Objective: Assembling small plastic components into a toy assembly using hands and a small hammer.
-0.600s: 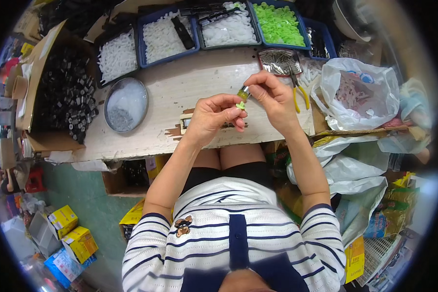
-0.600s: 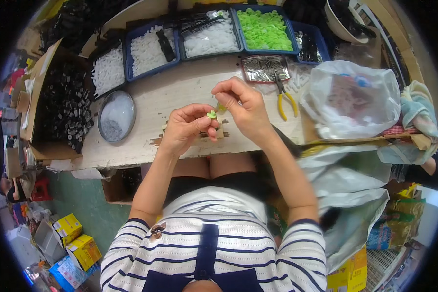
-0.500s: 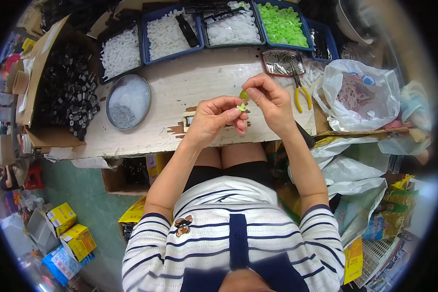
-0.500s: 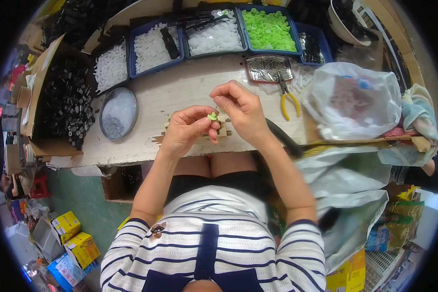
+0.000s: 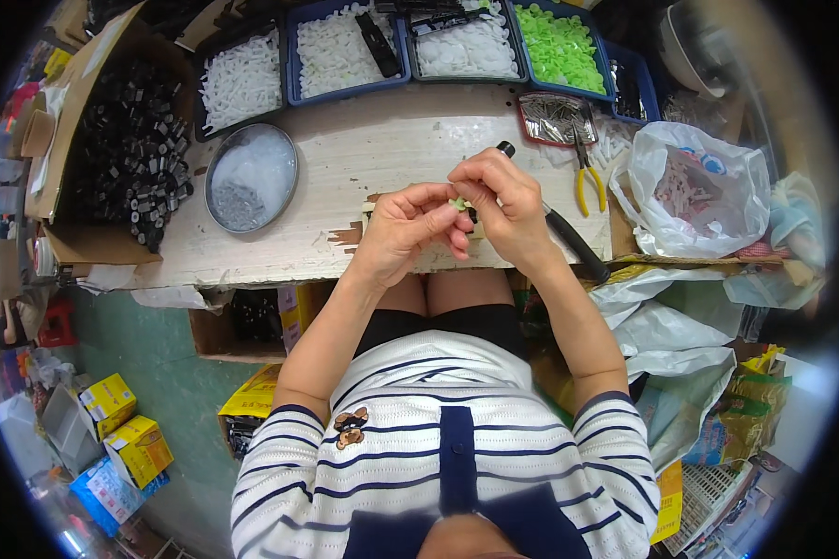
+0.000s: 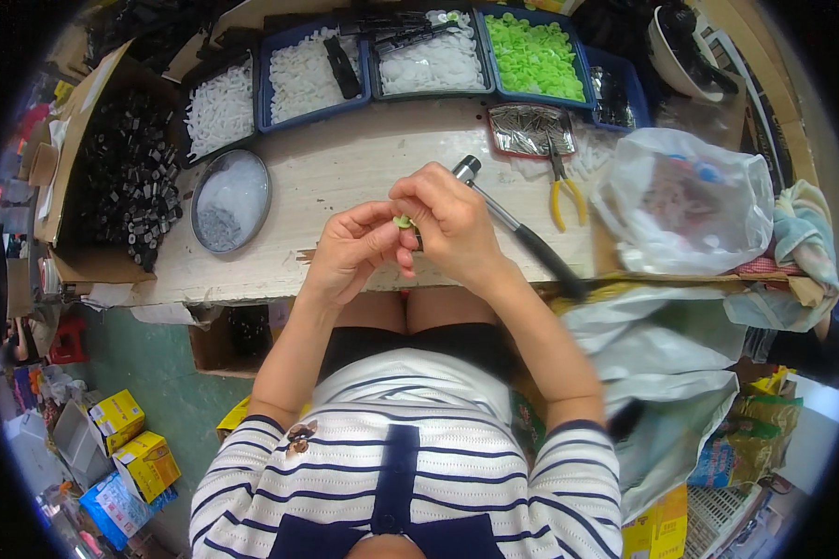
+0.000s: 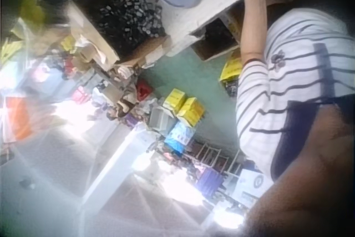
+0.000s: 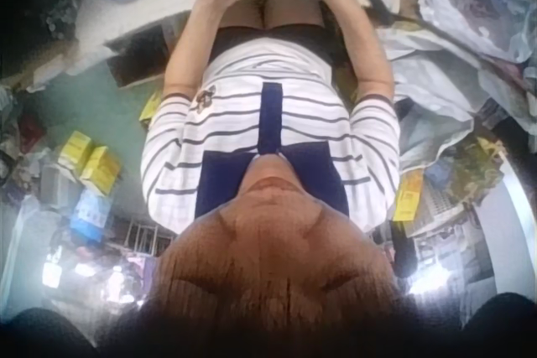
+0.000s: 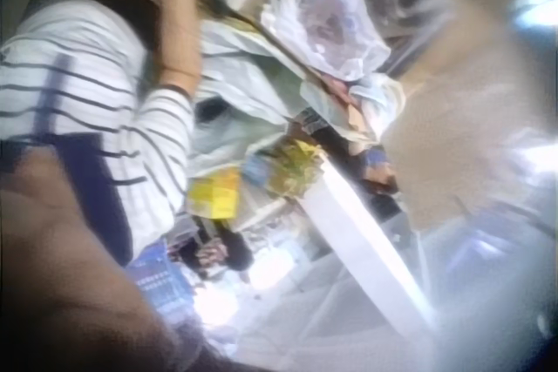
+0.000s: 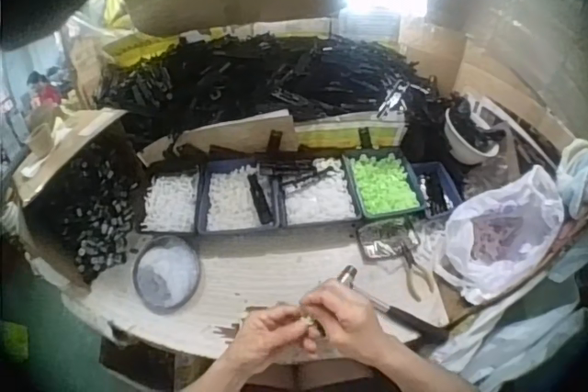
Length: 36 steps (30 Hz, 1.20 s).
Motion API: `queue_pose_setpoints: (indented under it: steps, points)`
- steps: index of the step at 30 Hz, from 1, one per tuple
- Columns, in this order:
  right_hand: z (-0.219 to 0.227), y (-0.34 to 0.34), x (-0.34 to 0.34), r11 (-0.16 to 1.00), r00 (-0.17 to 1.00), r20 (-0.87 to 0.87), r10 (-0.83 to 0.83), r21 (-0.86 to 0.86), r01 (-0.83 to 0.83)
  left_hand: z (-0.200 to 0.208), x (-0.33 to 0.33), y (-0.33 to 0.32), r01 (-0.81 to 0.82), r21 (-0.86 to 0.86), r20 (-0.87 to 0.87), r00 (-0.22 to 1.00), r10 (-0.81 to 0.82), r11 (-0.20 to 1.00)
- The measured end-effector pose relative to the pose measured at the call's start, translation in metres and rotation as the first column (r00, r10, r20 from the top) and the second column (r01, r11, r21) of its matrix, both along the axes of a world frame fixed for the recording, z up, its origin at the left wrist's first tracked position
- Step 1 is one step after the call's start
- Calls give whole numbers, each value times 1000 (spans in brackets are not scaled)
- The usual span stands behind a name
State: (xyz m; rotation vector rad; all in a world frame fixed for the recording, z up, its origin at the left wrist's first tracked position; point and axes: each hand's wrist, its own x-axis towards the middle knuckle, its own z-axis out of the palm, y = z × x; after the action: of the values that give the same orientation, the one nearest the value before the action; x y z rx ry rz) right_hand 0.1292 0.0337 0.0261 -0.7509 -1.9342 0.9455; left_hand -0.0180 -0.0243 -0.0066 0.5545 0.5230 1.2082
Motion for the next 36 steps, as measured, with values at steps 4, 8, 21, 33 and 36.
queue_pose_setpoints:
  steps: [4,8,21,33,36]
  points:
    - [-3,-5,-2,968,998,54,-37,251,22,-4,-2,-4,-74,-1,-60,995,73,997]
    - [-5,-10,-1,915,994,78,-80,401,42,-12,-4,-8,-86,-31,57,995,88,996]
    - [-7,-17,-11,916,996,94,6,398,-44,-6,-9,-26,-217,-65,42,975,220,974]
    - [-17,-5,-5,886,810,586,-3,377,-269,-13,-27,-23,-50,692,-721,-7,693,720]
    - [-14,-3,-10,863,729,684,12,361,-353,-22,-23,-23,-45,667,-744,20,668,744]
